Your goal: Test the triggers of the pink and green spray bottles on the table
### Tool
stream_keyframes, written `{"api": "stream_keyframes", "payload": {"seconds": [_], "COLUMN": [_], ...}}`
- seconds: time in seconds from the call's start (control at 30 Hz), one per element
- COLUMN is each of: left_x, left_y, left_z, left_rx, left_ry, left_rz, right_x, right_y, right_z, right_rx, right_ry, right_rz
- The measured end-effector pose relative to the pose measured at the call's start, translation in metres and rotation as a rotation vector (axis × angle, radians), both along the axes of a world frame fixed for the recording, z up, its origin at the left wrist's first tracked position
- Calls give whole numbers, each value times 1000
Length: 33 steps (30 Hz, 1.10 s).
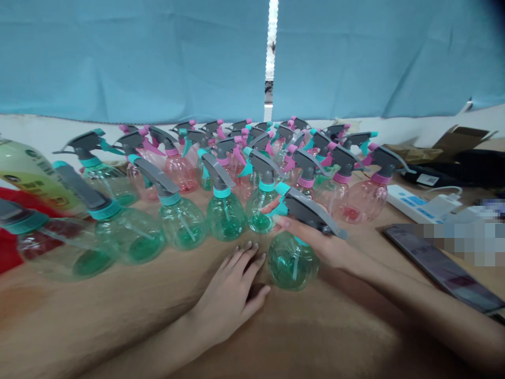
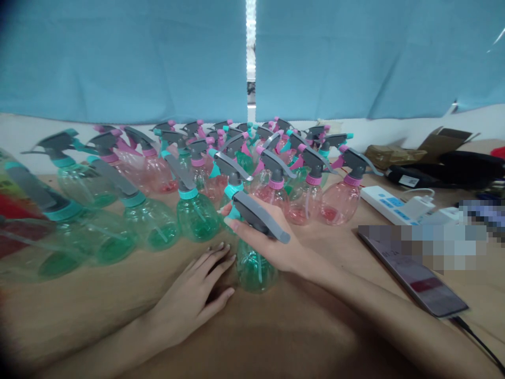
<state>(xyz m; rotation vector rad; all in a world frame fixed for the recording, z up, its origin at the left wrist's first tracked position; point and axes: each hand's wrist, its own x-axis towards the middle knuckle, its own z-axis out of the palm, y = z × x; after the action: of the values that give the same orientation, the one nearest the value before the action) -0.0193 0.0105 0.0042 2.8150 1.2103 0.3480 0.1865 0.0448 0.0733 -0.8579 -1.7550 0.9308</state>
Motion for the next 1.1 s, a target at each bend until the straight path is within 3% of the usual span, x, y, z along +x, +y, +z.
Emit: {"api": "stream_keyframes", "payload": {"seconds": [0.2, 0.47, 0.83, 1.1], "left_x": [0, -1, 0, 0], "left_y": [0, 0, -1, 1], "left_z": [0, 0, 1, 0], "left_rx": [13, 23, 17, 15], "left_ry": [-3, -1, 12, 10], "left_rz": [-7, -4, -3, -4], "right_x": [-1, -2, 1, 0], "right_y": [-3, -10, 1, 3], "right_z": [5, 25, -3, -8], "right_rx": [6, 97, -23, -55], "right_ry": [-72, -139, 34, 147], "right_rz": [-84, -117, 24, 84]}}
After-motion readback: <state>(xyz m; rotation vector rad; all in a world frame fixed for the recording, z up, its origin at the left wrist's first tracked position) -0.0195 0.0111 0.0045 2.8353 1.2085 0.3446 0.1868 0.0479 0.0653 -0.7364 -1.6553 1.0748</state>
